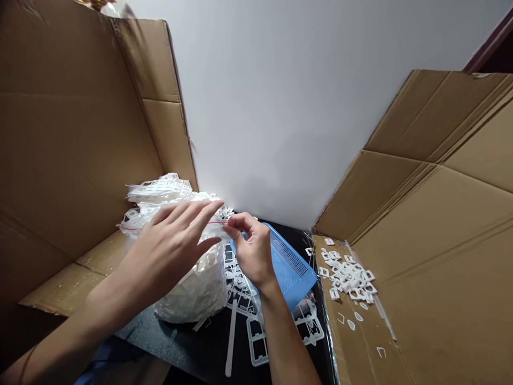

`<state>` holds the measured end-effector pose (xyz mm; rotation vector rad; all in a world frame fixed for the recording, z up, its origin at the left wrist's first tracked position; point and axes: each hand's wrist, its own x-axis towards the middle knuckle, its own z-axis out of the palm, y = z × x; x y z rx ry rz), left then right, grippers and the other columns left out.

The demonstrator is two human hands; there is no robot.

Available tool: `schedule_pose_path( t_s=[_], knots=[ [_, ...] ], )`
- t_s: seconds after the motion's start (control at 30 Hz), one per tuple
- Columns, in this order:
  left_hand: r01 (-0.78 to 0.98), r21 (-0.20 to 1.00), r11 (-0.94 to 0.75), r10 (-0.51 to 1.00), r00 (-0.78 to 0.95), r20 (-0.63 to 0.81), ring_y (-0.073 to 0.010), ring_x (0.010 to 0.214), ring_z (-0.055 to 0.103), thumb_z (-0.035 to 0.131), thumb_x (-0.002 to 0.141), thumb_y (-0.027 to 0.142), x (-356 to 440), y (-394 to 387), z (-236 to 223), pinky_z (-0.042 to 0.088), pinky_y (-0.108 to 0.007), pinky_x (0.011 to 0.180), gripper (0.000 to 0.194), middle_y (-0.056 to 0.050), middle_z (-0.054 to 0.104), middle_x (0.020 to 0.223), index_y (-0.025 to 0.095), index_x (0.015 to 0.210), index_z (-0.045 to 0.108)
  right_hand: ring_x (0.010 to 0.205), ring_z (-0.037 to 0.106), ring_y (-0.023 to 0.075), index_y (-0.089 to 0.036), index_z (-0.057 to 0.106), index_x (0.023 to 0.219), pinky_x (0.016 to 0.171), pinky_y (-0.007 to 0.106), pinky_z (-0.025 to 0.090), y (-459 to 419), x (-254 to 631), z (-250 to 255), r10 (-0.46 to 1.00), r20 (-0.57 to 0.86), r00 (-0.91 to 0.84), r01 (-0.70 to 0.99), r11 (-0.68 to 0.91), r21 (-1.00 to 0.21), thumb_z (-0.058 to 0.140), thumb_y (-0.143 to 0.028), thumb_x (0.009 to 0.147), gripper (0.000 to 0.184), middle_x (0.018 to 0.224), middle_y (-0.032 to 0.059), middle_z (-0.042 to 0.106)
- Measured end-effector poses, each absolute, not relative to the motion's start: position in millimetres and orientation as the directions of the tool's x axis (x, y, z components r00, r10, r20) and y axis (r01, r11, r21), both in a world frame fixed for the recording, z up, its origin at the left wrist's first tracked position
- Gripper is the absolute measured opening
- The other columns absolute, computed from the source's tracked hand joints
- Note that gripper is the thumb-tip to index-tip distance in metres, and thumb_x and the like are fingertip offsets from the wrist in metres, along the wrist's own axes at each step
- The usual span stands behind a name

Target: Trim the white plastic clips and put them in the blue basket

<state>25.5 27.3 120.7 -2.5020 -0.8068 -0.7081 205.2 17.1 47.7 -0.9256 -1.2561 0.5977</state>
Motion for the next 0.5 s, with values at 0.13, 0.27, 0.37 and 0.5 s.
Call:
schedule_pose_path(
  t_s=[0.13,0.27,0.37,0.5],
  knots=[
    [0.558,0.001,-0.83,0.479,0.711,0.515,-0.0223,0.086,0.069,0.06,0.105,0.025,30.8,42.8,118.3,0.043,-0.039,0.093,0.012,-0.005,0.077,0.098,0.018,0.109,0.069,0.084,0.068,0.0164,-0.023,0.073,0.091,0.082,0.029,0.054,6.9,204.2,54.9,0.785,0.585,0.207,0.209,0.548,-0.81,0.073,-0.022,0.095,0.004,0.088,-0.0003,0.073],
    [0.507,0.231,-0.831,0.549,0.677,0.49,-0.0172,0.071,0.063,0.066,0.099,0.015,28.2,51.1,119.0,0.042,-0.035,0.083,0.011,0.002,0.074,0.079,0.02,0.089,0.071,0.084,0.066,0.0165,-0.022,0.07,0.091,0.08,0.029,0.052,-1.3,202.6,58.7,0.749,0.639,0.173,0.357,0.557,-0.75,0.067,-0.02,0.099,0.008,0.089,0.0001,0.071],
    [0.458,0.303,-0.836,0.547,0.649,0.529,-0.0161,0.072,0.063,0.067,0.093,0.007,25.7,50.5,116.1,0.041,-0.033,0.082,0.016,0.003,0.074,0.077,0.019,0.084,0.07,0.081,0.064,0.0159,-0.022,0.067,0.091,0.076,0.029,0.05,-4.0,199.1,57.8,0.712,0.684,0.16,0.45,0.564,-0.693,0.063,-0.017,0.101,0.011,0.088,0.0001,0.068],
    [0.438,0.292,-0.85,0.522,0.626,0.579,-0.016,0.074,0.062,0.063,0.091,0.002,20.2,51.3,109.6,0.041,-0.033,0.084,0.02,0.004,0.073,0.078,0.02,0.084,0.069,0.083,0.064,0.0162,-0.022,0.061,0.089,0.077,0.029,0.049,-2.2,192.9,51.0,0.686,0.705,0.178,0.445,0.583,-0.679,0.061,-0.017,0.101,0.013,0.089,0.0005,0.066]
  ],
)
